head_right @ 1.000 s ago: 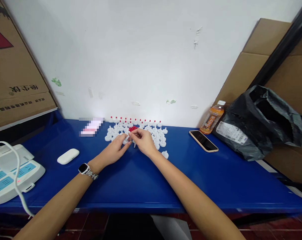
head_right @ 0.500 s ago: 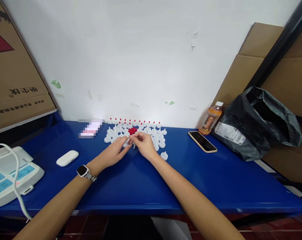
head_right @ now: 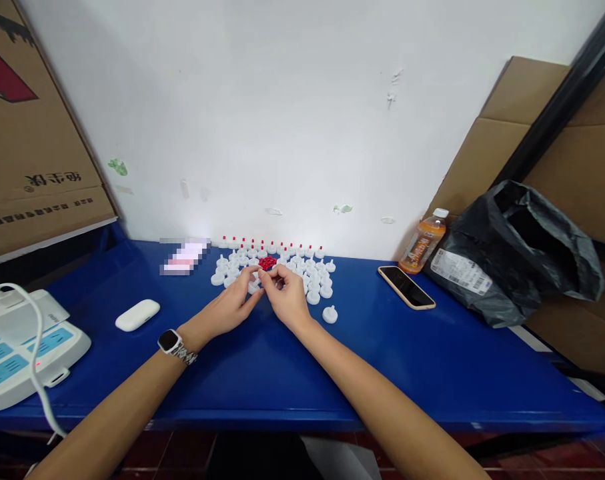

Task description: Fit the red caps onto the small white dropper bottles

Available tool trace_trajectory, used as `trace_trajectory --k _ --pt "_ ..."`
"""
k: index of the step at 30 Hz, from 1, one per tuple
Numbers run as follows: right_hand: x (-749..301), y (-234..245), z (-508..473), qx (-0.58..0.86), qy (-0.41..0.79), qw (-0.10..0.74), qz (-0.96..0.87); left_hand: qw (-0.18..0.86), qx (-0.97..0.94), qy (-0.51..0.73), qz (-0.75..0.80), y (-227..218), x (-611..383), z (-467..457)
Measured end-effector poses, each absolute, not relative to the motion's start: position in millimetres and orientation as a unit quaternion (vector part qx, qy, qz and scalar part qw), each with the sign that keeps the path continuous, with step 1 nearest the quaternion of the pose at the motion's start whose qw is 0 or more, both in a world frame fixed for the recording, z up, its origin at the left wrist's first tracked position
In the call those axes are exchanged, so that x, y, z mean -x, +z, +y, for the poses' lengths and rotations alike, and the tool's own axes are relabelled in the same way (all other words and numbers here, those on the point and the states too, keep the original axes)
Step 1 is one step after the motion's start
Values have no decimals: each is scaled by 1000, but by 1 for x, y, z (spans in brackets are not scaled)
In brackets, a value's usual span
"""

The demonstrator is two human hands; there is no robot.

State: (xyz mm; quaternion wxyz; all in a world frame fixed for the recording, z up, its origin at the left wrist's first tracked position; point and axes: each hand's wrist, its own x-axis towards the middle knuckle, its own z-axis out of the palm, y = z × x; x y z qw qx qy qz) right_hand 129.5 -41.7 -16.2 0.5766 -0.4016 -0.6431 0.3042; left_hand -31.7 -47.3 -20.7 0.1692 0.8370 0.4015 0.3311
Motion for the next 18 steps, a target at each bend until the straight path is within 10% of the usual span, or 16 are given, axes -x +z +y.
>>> trace_trajectory --k 18 --pt "-143 2 -7 359 371 517 -683 161 -817 351 428 -19 35 -39"
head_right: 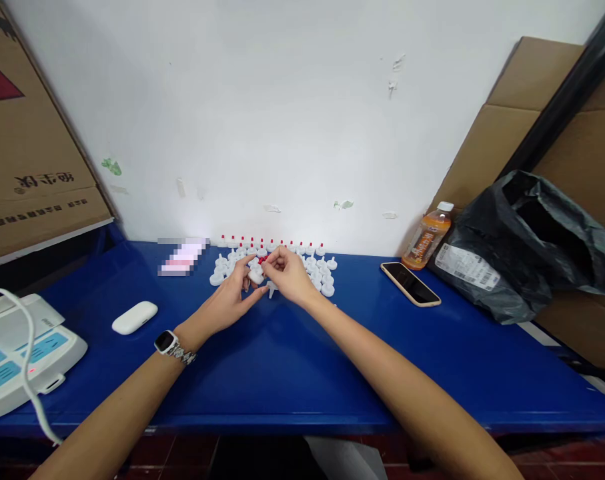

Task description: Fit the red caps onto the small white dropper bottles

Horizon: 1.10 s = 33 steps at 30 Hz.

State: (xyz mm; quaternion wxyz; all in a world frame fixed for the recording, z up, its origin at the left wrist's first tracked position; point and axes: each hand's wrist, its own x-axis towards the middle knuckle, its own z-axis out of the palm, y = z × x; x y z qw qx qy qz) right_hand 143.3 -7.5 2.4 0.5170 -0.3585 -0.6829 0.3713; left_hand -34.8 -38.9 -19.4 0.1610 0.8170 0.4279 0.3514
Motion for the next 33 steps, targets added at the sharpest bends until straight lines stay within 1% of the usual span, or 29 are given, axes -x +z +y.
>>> trace_trajectory --k 1,3,5,10,13,16,19,23,28,30,33 --pt "-148 5 2 373 347 520 -686 158 -816 344 437 -20 38 -36" --pt "-158 10 25 421 259 518 -698 152 -819 324 448 -22 42 -32" --pt "-164 13 49 465 168 488 -720 146 -823 314 450 -24 44 -30" --pt "-157 12 94 548 0 312 -776 147 -833 303 439 -29 38 -31" --pt "-146 9 105 560 -55 227 -795 158 -838 304 425 -30 36 -32" --pt "-140 6 111 555 -63 183 -809 166 -839 305 420 -30 38 -30" --pt "-140 3 115 554 -56 175 -812 167 -840 301 420 -31 38 -29" --pt "-145 7 106 554 -47 201 -807 165 -839 303 420 -31 40 -28" --pt "-154 10 46 499 -24 261 -826 159 -830 313 434 -26 45 -29" --pt "-159 8 17 472 -10 256 -843 156 -826 318 438 -25 47 -28" --pt "-166 2 -13 444 15 224 -867 154 -823 320 444 -25 47 -27"
